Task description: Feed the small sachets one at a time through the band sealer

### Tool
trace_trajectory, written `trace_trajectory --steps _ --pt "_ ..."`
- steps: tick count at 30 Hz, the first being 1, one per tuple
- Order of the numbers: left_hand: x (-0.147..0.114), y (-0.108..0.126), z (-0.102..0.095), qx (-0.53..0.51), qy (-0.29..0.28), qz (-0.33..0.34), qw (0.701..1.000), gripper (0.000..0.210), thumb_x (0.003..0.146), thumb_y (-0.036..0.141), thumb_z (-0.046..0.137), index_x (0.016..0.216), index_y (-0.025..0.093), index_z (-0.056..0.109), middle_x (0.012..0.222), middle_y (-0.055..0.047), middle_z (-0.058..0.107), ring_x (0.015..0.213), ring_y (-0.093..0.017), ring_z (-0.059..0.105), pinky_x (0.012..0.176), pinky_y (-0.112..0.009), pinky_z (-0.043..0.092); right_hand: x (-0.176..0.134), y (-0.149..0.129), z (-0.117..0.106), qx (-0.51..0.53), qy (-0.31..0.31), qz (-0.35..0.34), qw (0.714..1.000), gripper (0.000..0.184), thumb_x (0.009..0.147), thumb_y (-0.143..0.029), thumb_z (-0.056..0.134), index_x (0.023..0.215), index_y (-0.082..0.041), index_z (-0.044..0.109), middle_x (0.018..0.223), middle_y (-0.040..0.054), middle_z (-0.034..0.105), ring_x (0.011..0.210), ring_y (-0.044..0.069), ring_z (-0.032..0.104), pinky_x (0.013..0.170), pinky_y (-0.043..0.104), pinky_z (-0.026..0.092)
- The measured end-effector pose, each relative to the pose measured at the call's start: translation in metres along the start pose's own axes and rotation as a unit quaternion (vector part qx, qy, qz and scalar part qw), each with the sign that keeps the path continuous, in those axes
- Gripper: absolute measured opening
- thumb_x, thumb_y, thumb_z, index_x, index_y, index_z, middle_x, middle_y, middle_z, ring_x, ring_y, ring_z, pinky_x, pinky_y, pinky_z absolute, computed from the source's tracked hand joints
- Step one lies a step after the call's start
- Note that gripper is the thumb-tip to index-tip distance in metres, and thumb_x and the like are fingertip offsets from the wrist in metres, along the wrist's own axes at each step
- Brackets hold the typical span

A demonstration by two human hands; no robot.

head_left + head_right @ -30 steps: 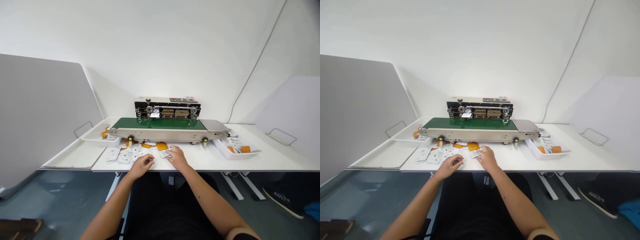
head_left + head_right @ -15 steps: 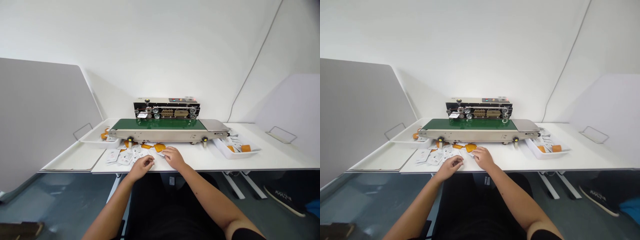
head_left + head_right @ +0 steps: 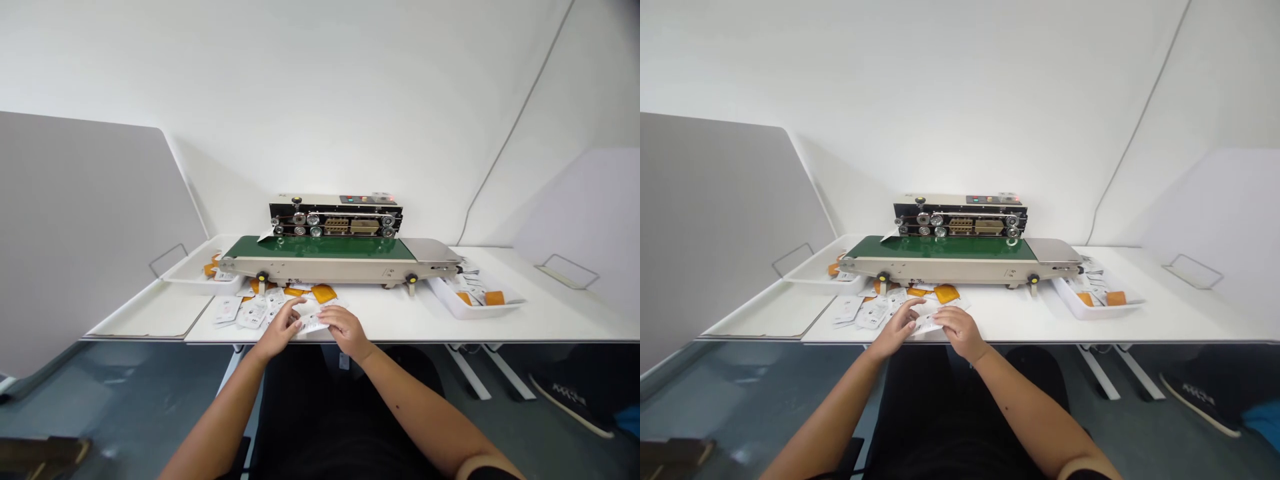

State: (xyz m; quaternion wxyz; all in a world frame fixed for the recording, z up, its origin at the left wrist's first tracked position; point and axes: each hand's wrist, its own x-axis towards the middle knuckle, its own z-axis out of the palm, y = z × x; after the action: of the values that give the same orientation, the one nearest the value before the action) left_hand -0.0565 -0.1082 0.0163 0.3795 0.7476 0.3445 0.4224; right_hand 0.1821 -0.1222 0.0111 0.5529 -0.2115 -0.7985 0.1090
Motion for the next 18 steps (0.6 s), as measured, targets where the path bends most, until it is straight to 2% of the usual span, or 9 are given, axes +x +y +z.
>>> trace_trajectory --steps 4,7,9,12,15,18 --pt "0.0 -0.002 -0.002 -0.06 -0.037 -0.056 0.996 0.045 0.091 0.048 0.063 0.124 0.017 0.059 0.092 -0.005 0.064 0.077 -0.016 0.056 0.068 -0.026 0.044 0.001 -0.009 0.011 0.04 0.011 0.008 0.999 0.028 0.096 -0.01 0.054 0.108 -0.027 0.073 0.114 0.0042 0.075 0.12 0.021 0.064 0.103 0.044 0.053" --pt "0.0 -0.006 -0.004 -0.105 0.018 -0.095 0.99 0.04 0.085 0.048 0.071 0.108 0.016 0.063 0.076 0.0 0.06 0.067 -0.013 0.054 0.062 -0.023 0.041 -0.001 -0.006 0.016 0.048 0.023 0.013 0.999 0.029 0.095 -0.008 0.055 0.106 -0.027 0.073 0.113 0.0044 0.075 0.121 0.021 0.064 0.103 0.044 0.053" --pt "0.002 -0.009 -0.004 -0.136 0.067 -0.108 0.983 0.041 0.079 0.048 0.076 0.102 0.016 0.063 0.072 0.001 0.059 0.063 -0.012 0.053 0.06 -0.023 0.041 -0.004 -0.002 0.018 0.043 0.035 0.022 0.998 0.029 0.094 -0.008 0.055 0.104 -0.027 0.074 0.112 0.0044 0.075 0.119 0.021 0.065 0.102 0.044 0.053" --pt "0.004 -0.014 -0.005 -0.15 0.095 -0.127 0.976 0.044 0.073 0.048 0.08 0.099 0.016 0.066 0.068 0.002 0.059 0.06 -0.012 0.053 0.058 -0.023 0.042 -0.007 0.002 0.018 0.023 0.037 0.039 0.998 0.028 0.093 -0.009 0.054 0.102 -0.028 0.074 0.11 0.0044 0.076 0.118 0.022 0.065 0.101 0.045 0.054" --pt "0.006 -0.017 -0.005 -0.141 0.1 -0.142 0.975 0.042 0.07 0.048 0.082 0.092 0.015 0.068 0.069 0.0 0.063 0.061 -0.014 0.056 0.059 -0.024 0.044 -0.006 0.0 0.013 0.004 0.002 0.055 0.998 0.031 0.094 -0.011 0.052 0.105 -0.029 0.074 0.118 0.0048 0.073 0.122 0.023 0.062 0.104 0.047 0.051" --pt "0.006 -0.017 -0.004 -0.12 0.114 -0.139 0.976 0.041 0.068 0.05 0.082 0.08 0.016 0.064 0.069 -0.001 0.064 0.061 -0.014 0.058 0.058 -0.024 0.045 0.003 -0.002 0.003 0.014 -0.039 0.087 0.995 0.036 0.095 -0.015 0.049 0.12 -0.03 0.07 0.133 0.0066 0.065 0.126 0.024 0.058 0.106 0.046 0.049"
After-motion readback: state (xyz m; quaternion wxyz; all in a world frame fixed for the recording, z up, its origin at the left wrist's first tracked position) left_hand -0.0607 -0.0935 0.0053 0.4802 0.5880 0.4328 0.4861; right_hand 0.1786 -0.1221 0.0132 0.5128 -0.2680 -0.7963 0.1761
